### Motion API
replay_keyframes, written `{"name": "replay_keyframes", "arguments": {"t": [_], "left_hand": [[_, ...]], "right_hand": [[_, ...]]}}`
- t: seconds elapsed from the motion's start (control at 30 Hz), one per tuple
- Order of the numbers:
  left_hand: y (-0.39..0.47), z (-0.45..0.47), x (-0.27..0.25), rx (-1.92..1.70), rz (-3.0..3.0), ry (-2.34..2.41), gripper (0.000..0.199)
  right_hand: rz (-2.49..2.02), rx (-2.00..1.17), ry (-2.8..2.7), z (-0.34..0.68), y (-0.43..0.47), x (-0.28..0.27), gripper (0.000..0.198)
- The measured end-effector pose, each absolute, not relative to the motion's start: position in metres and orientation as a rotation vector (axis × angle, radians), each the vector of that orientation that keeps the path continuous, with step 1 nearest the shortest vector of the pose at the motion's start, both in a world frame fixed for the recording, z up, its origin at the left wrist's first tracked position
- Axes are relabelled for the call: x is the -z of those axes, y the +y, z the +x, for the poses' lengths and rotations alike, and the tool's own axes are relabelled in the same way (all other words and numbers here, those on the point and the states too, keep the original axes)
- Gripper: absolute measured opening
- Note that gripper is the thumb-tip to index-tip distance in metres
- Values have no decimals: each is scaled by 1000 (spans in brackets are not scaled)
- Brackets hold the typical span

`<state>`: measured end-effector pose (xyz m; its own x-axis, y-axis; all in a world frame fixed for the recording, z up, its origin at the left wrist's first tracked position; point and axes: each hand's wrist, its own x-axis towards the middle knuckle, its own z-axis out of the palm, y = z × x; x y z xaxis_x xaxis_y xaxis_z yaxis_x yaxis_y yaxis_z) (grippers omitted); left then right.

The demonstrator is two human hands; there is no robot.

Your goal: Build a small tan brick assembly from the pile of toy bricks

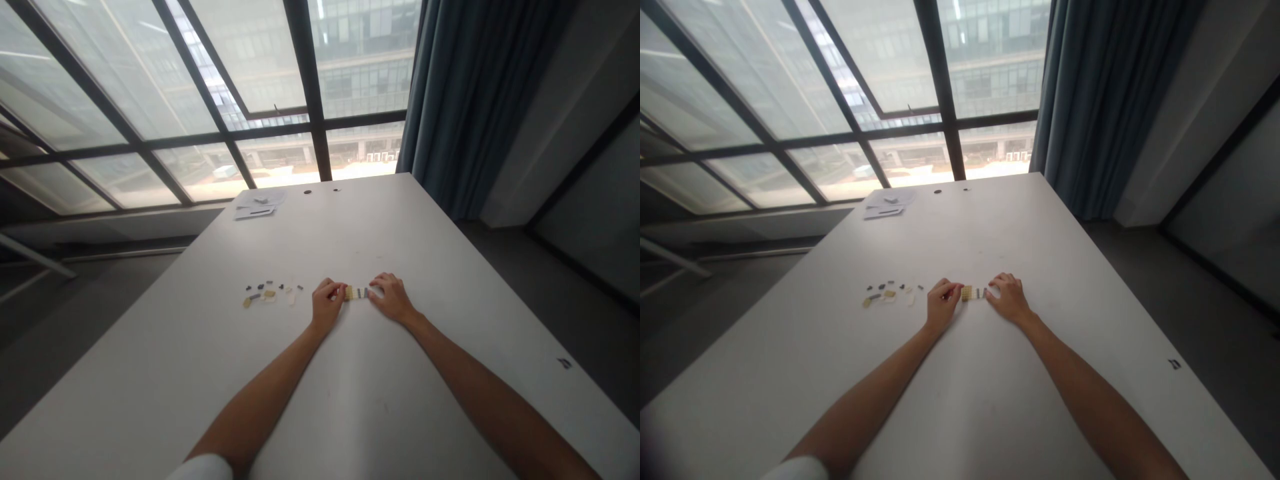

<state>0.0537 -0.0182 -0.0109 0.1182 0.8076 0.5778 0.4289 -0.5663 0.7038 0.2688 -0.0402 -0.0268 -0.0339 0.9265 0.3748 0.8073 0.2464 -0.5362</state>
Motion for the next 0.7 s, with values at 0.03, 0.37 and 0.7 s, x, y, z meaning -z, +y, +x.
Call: {"name": "replay_keyframes", "arguments": {"t": [0.03,0.37,0.7], "left_hand": [[-19,54,11,-1429,2053,1194,24],[-55,67,-2,-367,2572,558,32],[-52,71,-3,-358,2512,644,26]], "right_hand": [[-1580,-216,-1818,271,-38,27,17],[-1976,11,-1484,294,-28,34,29],[-2061,41,-1602,291,-31,34,26]]}}
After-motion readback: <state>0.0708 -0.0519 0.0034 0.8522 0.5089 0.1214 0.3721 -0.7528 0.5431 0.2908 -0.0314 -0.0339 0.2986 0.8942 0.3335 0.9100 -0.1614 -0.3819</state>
